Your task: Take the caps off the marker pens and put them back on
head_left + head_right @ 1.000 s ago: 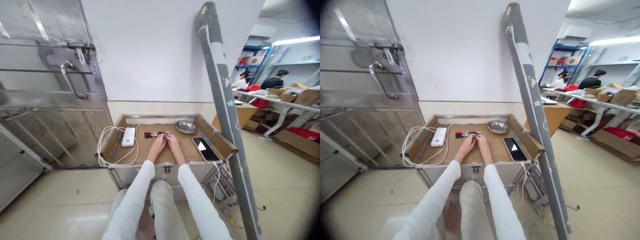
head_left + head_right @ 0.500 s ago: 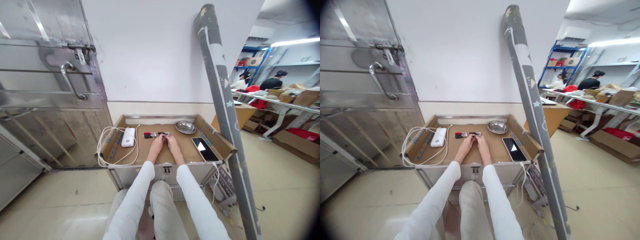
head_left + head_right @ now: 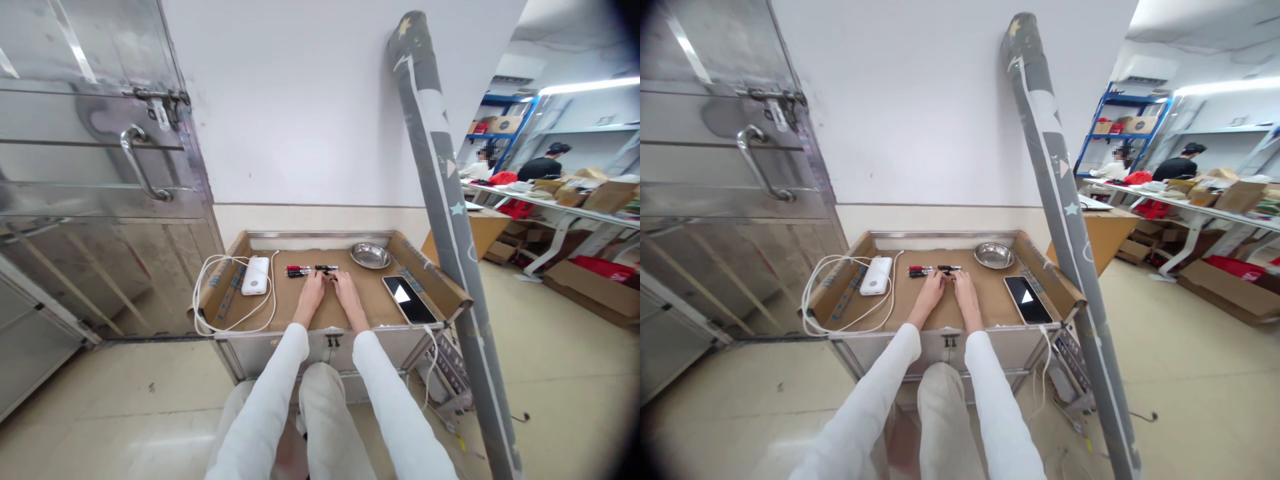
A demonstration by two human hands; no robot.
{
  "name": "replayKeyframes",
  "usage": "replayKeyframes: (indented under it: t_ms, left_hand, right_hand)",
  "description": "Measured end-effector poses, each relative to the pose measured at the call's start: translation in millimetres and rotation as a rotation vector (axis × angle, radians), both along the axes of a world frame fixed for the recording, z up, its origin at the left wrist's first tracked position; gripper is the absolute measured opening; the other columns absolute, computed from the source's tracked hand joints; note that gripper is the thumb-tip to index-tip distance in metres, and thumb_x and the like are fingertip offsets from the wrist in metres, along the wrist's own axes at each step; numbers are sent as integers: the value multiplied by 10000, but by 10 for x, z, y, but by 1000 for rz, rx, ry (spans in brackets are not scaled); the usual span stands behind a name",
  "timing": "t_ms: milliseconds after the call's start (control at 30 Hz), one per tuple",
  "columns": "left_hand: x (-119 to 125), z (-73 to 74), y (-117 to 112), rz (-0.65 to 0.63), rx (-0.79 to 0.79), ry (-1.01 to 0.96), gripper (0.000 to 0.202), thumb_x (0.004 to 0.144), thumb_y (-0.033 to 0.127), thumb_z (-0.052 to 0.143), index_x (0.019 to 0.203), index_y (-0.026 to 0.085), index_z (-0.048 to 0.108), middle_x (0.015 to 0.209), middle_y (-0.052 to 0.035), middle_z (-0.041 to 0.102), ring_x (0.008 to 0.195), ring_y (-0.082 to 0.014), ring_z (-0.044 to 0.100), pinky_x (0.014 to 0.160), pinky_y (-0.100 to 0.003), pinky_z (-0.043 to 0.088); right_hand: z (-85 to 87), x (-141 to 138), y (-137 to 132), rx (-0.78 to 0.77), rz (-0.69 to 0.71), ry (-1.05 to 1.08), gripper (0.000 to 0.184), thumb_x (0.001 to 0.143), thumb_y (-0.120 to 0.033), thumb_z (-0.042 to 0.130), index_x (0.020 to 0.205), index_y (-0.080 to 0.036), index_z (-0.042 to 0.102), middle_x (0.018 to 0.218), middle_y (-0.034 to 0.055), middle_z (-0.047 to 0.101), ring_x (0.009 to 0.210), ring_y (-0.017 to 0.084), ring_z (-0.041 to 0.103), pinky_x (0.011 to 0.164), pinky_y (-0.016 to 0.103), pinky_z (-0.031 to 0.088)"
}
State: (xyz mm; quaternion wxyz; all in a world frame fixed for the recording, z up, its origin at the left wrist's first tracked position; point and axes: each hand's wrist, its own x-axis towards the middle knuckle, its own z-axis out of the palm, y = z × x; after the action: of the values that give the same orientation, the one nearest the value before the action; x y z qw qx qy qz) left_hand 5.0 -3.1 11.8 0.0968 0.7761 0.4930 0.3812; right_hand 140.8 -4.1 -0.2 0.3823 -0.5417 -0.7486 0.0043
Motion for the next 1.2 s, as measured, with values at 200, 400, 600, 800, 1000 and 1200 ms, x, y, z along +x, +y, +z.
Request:
replayKeyframes:
  t_ms: [200, 400, 600, 800, 1000, 1200]
  left_hand:
    - [31, 42, -29, 41, 70, 20, 107, 890, 173, 417, 848, 165, 514, 905, -78, 528, 869, -193, 563, 833, -360, 475]
    - [30, 3, -4, 64, 71, 118, 139, 881, 160, 421, 799, 159, 533, 893, -98, 550, 885, -211, 562, 846, -372, 459]
    - [12, -31, 18, 67, 60, 157, 161, 877, 117, 399, 887, 142, 558, 946, -109, 567, 935, -210, 564, 874, -367, 449]
    - [15, -49, 23, 71, 65, 150, 194, 868, 88, 387, 947, 141, 556, 988, -118, 567, 983, -215, 558, 910, -377, 437]
    - [8, -70, 31, 81, 74, 173, 196, 856, 80, 397, 961, 133, 554, 987, -118, 558, 976, -219, 556, 908, -384, 437]
    - [13, -63, 19, 89, 91, 197, 207, 866, 92, 385, 969, 130, 560, 984, -122, 555, 974, -221, 551, 907, -390, 435]
  right_hand:
    - [83, -16, -84, 49, -126, -96, 322, 800, -29, 354, 945, -145, 618, 942, 109, 601, 932, 224, 489, 884, 338, 381]
    - [116, -32, -116, -26, -172, -132, 284, 809, -52, 375, 889, -156, 627, 918, 135, 580, 916, 251, 472, 858, 351, 373]
    - [84, -31, -93, -55, -161, -148, 304, 813, -52, 379, 961, -147, 626, 983, 117, 592, 959, 227, 475, 898, 317, 361]
    - [82, -34, -99, -68, -191, -187, 308, 830, -64, 374, 988, -147, 625, 1003, 102, 590, 971, 213, 478, 911, 300, 360]
    - [72, -28, -86, -53, -184, -179, 277, 857, -103, 389, 959, -161, 640, 968, 104, 590, 939, 221, 489, 888, 317, 374]
    - [69, -8, -39, -59, -113, -138, 280, 867, -87, 380, 919, -177, 639, 957, 80, 611, 910, 197, 513, 861, 296, 383]
